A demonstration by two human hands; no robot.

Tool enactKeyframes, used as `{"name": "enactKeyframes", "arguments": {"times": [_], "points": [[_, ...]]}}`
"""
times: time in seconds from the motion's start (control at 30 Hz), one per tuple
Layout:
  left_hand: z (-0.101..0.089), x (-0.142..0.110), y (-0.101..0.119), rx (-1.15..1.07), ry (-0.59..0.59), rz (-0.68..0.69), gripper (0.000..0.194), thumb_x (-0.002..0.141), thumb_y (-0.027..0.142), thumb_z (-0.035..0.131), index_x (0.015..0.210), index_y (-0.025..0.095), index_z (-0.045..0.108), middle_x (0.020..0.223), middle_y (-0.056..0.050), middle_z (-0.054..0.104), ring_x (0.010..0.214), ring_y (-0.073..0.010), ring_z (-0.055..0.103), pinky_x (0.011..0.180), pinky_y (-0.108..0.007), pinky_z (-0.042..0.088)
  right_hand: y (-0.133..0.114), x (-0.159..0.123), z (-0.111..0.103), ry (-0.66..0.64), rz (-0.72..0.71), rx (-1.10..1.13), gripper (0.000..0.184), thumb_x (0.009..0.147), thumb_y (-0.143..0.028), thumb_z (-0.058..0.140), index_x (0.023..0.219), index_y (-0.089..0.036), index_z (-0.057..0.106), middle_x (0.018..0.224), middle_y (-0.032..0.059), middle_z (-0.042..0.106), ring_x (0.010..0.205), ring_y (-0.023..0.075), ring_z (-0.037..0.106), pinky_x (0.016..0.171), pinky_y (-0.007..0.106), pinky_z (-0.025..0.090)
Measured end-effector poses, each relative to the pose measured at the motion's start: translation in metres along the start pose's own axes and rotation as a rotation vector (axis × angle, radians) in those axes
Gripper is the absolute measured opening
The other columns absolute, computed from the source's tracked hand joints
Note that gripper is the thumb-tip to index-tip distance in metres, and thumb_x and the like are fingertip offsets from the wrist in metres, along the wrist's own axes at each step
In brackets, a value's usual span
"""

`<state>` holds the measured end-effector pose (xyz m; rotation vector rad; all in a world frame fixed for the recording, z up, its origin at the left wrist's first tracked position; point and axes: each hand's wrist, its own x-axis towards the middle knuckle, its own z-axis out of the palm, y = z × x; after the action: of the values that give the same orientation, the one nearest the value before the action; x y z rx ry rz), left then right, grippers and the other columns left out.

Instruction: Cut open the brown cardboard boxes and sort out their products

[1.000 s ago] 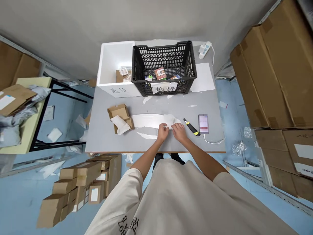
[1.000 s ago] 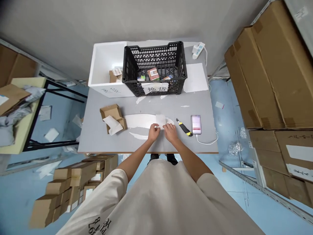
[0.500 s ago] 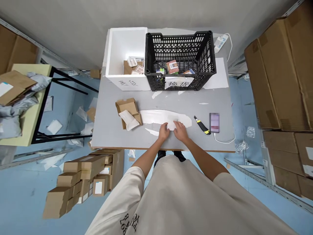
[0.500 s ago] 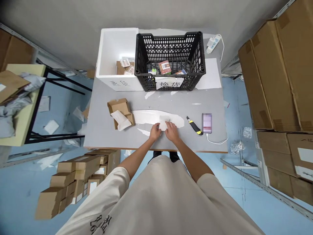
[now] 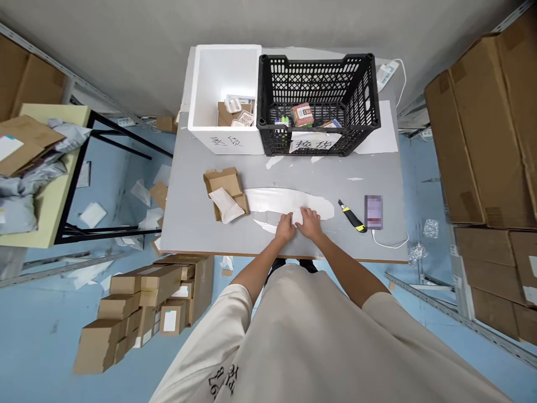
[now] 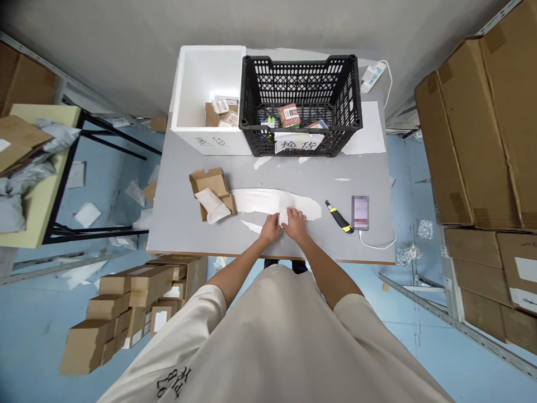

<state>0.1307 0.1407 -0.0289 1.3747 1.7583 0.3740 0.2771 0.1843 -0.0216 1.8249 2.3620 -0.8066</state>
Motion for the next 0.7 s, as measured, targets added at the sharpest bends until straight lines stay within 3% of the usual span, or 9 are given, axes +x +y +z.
{"name": "enactKeyframes", "arguments": {"times": [0.2, 0.33, 0.53, 0.63, 0.7], "points": [[0.002, -0.006, 0.013, 0.121, -0.016, 0.162, 0.057, 0.088, 0.013, 0.048, 0.144, 0.016, 0.044, 0.14, -0.016, 0.05, 0.123, -0.0288, 0.055, 0.108, -0.044, 0.044, 0.005, -0.003, 0.002, 0.074, -0.023, 0.083, 0.046, 0.087, -0.02, 0.054, 0.133, -0.016, 0.055, 0.134, 0.014, 0.057, 0.118, 0.0314, 0.047, 0.101, 0.042, 0.037], [0.002, -0.007, 0.019, 0.118, 0.0, 0.154, 0.05, 0.086, 0.008, 0.045, 0.134, 0.015, 0.05, 0.133, -0.015, 0.055, 0.124, -0.0276, 0.054, 0.107, -0.044, 0.045, 0.008, -0.006, 0.0, 0.085, -0.046, 0.072, 0.027, 0.089, -0.017, 0.05, 0.111, -0.015, 0.064, 0.129, 0.0162, 0.057, 0.114, 0.0307, 0.049, 0.102, 0.042, 0.038], [-0.001, -0.006, 0.018, 0.133, -0.005, 0.156, 0.039, 0.086, 0.007, 0.046, 0.121, 0.02, 0.058, 0.128, -0.011, 0.057, 0.118, -0.0259, 0.057, 0.103, -0.042, 0.047, 0.005, -0.003, 0.001, 0.052, -0.055, 0.049, 0.022, 0.089, -0.019, 0.052, 0.104, -0.014, 0.067, 0.132, 0.0185, 0.054, 0.116, 0.032, 0.048, 0.104, 0.044, 0.038], [0.001, -0.005, 0.02, 0.192, -0.009, 0.146, 0.033, 0.088, 0.011, 0.049, 0.118, 0.021, 0.06, 0.131, -0.012, 0.055, 0.114, -0.0272, 0.058, 0.101, -0.043, 0.047, 0.009, 0.0, 0.001, 0.104, 0.002, 0.123, 0.02, 0.088, -0.016, 0.049, 0.097, -0.016, 0.067, 0.121, 0.0159, 0.059, 0.11, 0.028, 0.053, 0.102, 0.039, 0.041], [0.004, -0.003, 0.023, 0.244, 0.001, 0.132, 0.026, 0.091, 0.017, 0.052, 0.116, 0.02, 0.06, 0.13, -0.013, 0.054, 0.112, -0.0284, 0.058, 0.1, -0.044, 0.047, 0.018, 0.0, -0.001, 0.168, 0.12, 0.202, 0.018, 0.086, -0.019, 0.049, 0.094, -0.018, 0.066, 0.112, 0.0129, 0.061, 0.102, 0.0251, 0.056, 0.096, 0.036, 0.045]]}}
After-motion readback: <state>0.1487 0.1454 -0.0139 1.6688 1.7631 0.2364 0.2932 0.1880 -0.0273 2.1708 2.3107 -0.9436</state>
